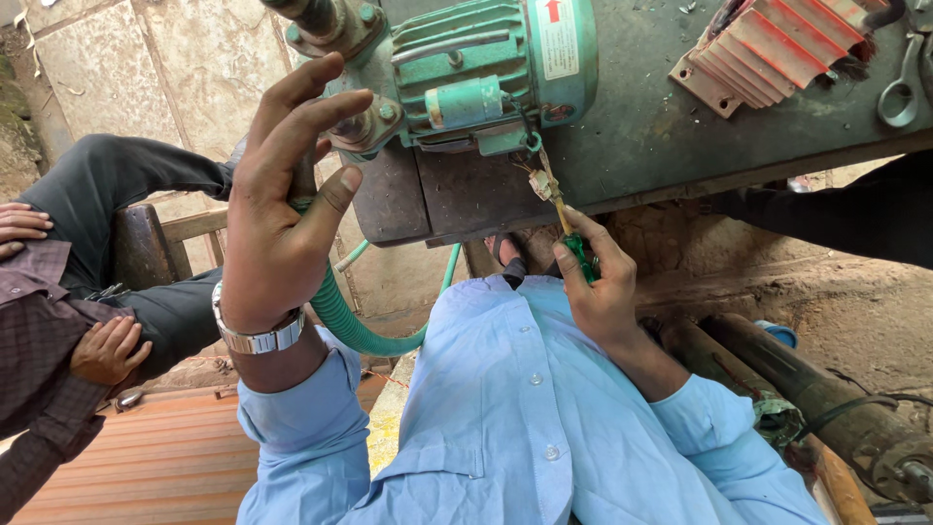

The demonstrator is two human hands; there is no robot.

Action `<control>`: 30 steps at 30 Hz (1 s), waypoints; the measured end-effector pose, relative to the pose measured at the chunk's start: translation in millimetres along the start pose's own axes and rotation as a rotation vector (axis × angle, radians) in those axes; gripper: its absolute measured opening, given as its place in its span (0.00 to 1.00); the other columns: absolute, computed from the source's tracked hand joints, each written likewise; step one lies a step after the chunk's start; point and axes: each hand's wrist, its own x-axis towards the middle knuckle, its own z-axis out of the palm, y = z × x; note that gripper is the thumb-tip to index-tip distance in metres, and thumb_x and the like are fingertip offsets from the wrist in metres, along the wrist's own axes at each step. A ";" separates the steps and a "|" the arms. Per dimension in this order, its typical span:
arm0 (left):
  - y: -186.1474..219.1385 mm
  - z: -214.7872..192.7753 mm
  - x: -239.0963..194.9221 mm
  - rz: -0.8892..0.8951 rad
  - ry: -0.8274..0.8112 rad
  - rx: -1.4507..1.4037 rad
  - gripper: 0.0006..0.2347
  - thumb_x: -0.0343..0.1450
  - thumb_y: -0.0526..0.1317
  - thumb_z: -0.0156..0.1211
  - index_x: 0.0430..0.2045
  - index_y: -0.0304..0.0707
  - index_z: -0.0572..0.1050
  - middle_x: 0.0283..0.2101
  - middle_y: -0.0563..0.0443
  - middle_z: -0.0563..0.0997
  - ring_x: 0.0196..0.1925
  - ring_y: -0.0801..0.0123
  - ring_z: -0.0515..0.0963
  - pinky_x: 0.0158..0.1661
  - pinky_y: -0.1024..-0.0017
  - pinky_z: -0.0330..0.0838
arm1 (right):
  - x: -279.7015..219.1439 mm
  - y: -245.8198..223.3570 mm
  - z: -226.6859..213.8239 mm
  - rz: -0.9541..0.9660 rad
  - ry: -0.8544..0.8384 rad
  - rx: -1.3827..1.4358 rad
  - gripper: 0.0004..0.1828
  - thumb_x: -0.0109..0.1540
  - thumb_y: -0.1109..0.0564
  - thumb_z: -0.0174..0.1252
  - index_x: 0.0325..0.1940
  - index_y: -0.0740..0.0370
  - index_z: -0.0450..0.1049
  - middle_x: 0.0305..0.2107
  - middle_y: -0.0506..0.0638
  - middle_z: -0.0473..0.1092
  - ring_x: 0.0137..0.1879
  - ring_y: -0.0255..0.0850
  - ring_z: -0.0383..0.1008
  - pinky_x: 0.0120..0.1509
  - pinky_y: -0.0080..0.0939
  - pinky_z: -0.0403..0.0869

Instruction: The person works on a green electric motor placed on a metal workbench. They use a screwdriver to loosen screws on the motor's terminal box and later use pliers to strip and adjust copper windings on a separate stator component. The person handles the motor, a stator, a screwdriver, and pliers throughout the clip.

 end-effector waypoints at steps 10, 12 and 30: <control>20.9 6.0 3.0 -0.065 0.053 0.022 0.22 0.68 0.21 0.51 0.58 0.35 0.74 0.65 0.43 0.69 0.67 0.62 0.75 0.64 0.69 0.72 | -2.4 -9.0 7.1 0.021 0.014 0.065 0.22 0.71 0.57 0.58 0.68 0.68 0.69 0.38 0.46 0.71 0.41 0.29 0.68 0.44 0.30 0.70; 22.6 3.3 4.9 -0.120 0.028 0.102 0.25 0.63 0.19 0.47 0.54 0.34 0.76 0.59 0.44 0.71 0.49 0.65 0.72 0.42 0.71 0.62 | -4.5 -8.9 9.2 0.101 0.013 0.154 0.22 0.71 0.58 0.58 0.69 0.68 0.68 0.37 0.45 0.70 0.39 0.27 0.66 0.41 0.28 0.68; 38.1 -6.9 19.6 0.095 -0.115 0.279 0.23 0.58 0.18 0.46 0.47 0.31 0.76 0.56 0.37 0.72 0.68 0.42 0.68 0.52 0.63 0.69 | -1.9 1.8 8.5 0.349 -0.030 0.688 0.22 0.71 0.61 0.53 0.69 0.67 0.66 0.35 0.53 0.72 0.23 0.25 0.62 0.23 0.27 0.62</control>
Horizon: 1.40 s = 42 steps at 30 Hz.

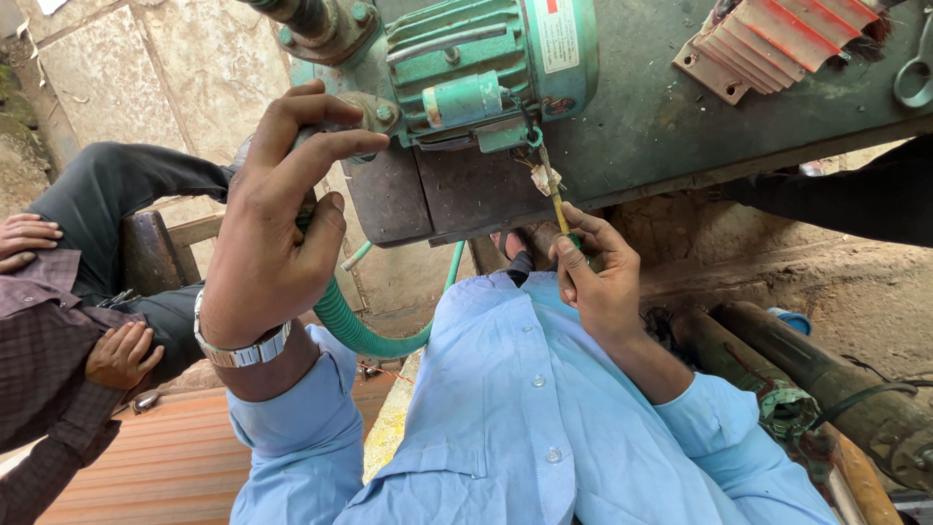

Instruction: The person works on a green electric motor placed on a metal workbench. They use a screwdriver to loosen screws on the motor's terminal box and later use pliers to strip and adjust copper windings on a separate stator component. The person handles the motor, a stator, a screwdriver, and pliers throughout the clip.

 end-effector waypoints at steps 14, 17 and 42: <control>-17.2 16.4 -16.5 -0.084 0.140 -0.262 0.23 0.63 0.20 0.45 0.52 0.31 0.76 0.59 0.44 0.71 0.52 0.64 0.75 0.45 0.71 0.68 | 1.8 -16.1 -2.1 -0.333 0.102 -0.624 0.16 0.69 0.65 0.62 0.61 0.68 0.74 0.40 0.50 0.73 0.35 0.28 0.70 0.33 0.28 0.72; -21.7 17.8 -19.3 -0.127 0.129 -0.253 0.22 0.62 0.20 0.44 0.49 0.32 0.76 0.59 0.44 0.71 0.51 0.62 0.75 0.45 0.70 0.67 | 0.1 -17.3 1.5 -0.136 0.122 -0.396 0.18 0.67 0.62 0.60 0.61 0.67 0.71 0.40 0.49 0.75 0.29 0.27 0.69 0.26 0.27 0.66; -22.4 17.0 -15.8 0.029 0.169 -0.154 0.21 0.60 0.20 0.44 0.44 0.31 0.78 0.59 0.40 0.74 0.71 0.47 0.69 0.62 0.63 0.67 | 16.4 -28.1 -19.9 0.032 -0.054 -0.167 0.24 0.69 0.64 0.52 0.70 0.68 0.67 0.44 0.57 0.76 0.23 0.28 0.66 0.23 0.28 0.65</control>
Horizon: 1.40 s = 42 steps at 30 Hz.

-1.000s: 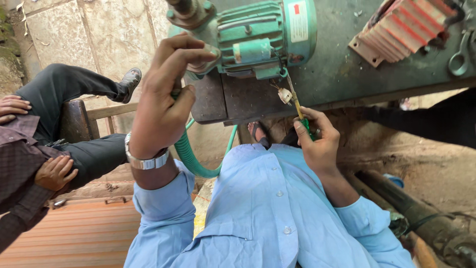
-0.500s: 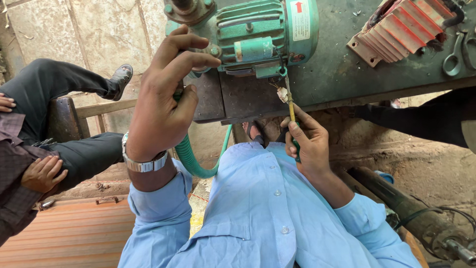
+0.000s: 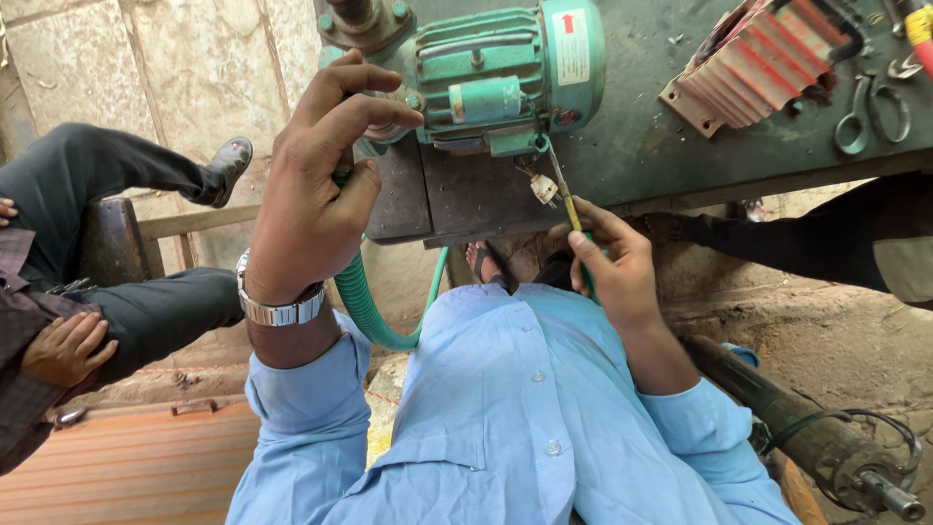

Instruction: The person works on a green electric motor placed on a metal workbench. They use a screwdriver to loosen screws on the motor's terminal box and later use pliers to strip and adjust copper windings on a separate stator component. The person handles the motor, a stator, a screwdriver, and pliers throughout the clip.

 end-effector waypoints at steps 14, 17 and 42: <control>-14.5 4.0 -8.5 -0.099 -0.001 -0.146 0.20 0.65 0.21 0.47 0.47 0.33 0.79 0.58 0.52 0.72 0.41 0.76 0.68 0.38 0.77 0.61 | -9.5 -15.9 5.5 -0.157 0.053 -0.252 0.25 0.69 0.63 0.54 0.71 0.70 0.65 0.45 0.58 0.75 0.28 0.33 0.75 0.25 0.29 0.70; -14.5 4.3 -10.1 -0.072 0.006 -0.160 0.19 0.66 0.21 0.47 0.47 0.33 0.79 0.58 0.52 0.71 0.43 0.78 0.69 0.41 0.77 0.62 | -10.0 -14.2 6.5 -0.194 -0.001 -0.213 0.25 0.70 0.62 0.52 0.72 0.71 0.63 0.46 0.59 0.75 0.29 0.34 0.76 0.26 0.29 0.71; 8.1 2.7 5.1 -0.025 -0.016 -0.036 0.23 0.60 0.19 0.42 0.46 0.29 0.77 0.56 0.43 0.72 0.53 0.60 0.75 0.44 0.74 0.66 | -15.7 -40.5 23.0 -0.026 0.067 0.014 0.25 0.68 0.64 0.52 0.71 0.68 0.65 0.41 0.55 0.74 0.23 0.29 0.66 0.22 0.28 0.64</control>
